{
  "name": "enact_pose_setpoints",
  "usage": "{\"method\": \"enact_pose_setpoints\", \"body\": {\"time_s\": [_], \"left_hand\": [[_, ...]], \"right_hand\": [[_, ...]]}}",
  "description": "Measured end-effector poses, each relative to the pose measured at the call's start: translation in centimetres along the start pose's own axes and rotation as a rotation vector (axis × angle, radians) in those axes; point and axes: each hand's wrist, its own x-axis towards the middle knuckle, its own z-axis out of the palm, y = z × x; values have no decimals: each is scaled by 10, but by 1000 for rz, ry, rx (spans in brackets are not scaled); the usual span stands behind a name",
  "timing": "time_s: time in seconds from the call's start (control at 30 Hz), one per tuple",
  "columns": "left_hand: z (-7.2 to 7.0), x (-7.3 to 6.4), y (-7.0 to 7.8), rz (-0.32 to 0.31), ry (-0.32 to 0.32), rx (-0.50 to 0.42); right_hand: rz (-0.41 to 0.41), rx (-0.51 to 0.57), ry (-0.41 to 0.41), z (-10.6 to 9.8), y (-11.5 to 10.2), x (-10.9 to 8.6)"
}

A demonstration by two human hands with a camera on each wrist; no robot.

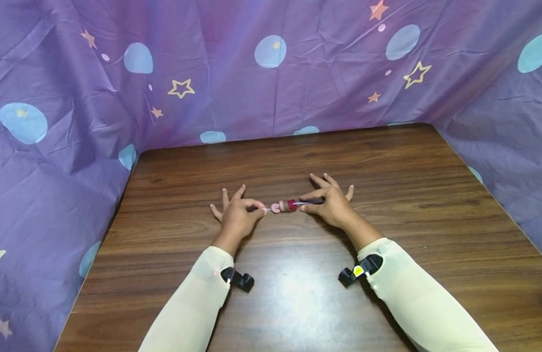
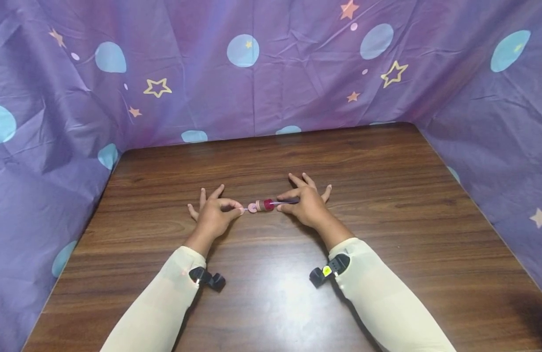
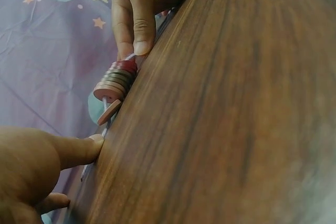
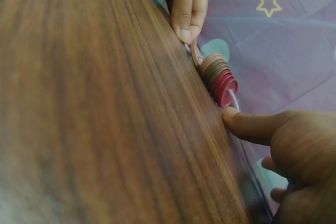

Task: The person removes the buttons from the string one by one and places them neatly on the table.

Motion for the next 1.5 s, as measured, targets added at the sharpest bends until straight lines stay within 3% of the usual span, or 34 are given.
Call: {"method": "enact_pose_setpoints", "body": {"time_s": [0.3, 0.7, 0.8, 0.93, 1.2, 1.37, 1.5], "left_hand": [[5, -3, 1, 77, 43, 43], [7, -7, 3, 94, 63, 10], [8, -7, 4, 126, 75, -7], [8, -6, 4, 190, 100, -37], [9, -7, 4, 220, 78, -128], [9, -9, 6, 236, 37, -211], [10, -9, 7, 271, 36, -249]], "right_hand": [[-1, -14, 20, 1, -1, 0], [-92, 46, 51, 3, 0, -2], [-152, 106, 76, 5, 1, -2], [-170, 204, 90, 6, 0, 0], [-105, 367, 79, 6, -2, 0], [-114, 553, 52, 6, -2, 0], [-42, 722, -4, 3, -4, -1]]}}
